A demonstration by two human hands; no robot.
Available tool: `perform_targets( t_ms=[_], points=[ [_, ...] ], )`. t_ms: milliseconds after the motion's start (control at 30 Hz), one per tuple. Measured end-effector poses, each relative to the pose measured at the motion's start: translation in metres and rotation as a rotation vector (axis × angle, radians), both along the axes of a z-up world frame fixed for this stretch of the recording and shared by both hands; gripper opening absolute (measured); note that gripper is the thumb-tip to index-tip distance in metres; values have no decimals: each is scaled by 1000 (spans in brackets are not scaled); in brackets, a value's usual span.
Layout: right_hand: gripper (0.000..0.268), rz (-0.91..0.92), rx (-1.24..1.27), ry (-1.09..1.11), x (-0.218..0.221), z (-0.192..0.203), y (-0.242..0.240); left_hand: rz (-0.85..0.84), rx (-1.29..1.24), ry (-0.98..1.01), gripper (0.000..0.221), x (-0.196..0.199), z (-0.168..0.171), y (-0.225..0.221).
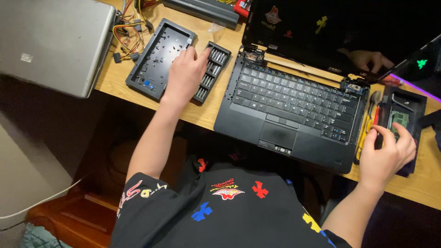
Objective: Repairing or assembling a laptop on a workbench.
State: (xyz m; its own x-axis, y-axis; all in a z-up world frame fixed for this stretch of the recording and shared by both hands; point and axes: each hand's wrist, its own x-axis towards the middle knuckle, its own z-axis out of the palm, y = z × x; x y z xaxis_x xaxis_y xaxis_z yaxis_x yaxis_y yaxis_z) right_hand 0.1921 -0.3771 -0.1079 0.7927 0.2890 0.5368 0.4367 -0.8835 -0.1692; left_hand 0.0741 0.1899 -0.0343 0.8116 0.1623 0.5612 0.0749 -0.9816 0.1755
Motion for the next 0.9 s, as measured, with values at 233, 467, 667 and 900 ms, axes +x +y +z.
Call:
perform_targets(
  t_ms=[233, 467, 667, 900],
  points=[
    [9, -53, 11, -11, -6, 21, 20, -136, 35, 95, 38, 12, 0, 13],
    [5, -67, 53, 5, -12, 35, 36, -122, 35, 123, 24, 11, 1, 11],
    [5, -94, 77, 7, -16, 44, 45, -153, -132, 114, 20, 15, 0, 14],
    [7, -81, 177, 56, -20, 68, 58, -191, -597, 25, 13, 3, 62, -20]
  ],
)
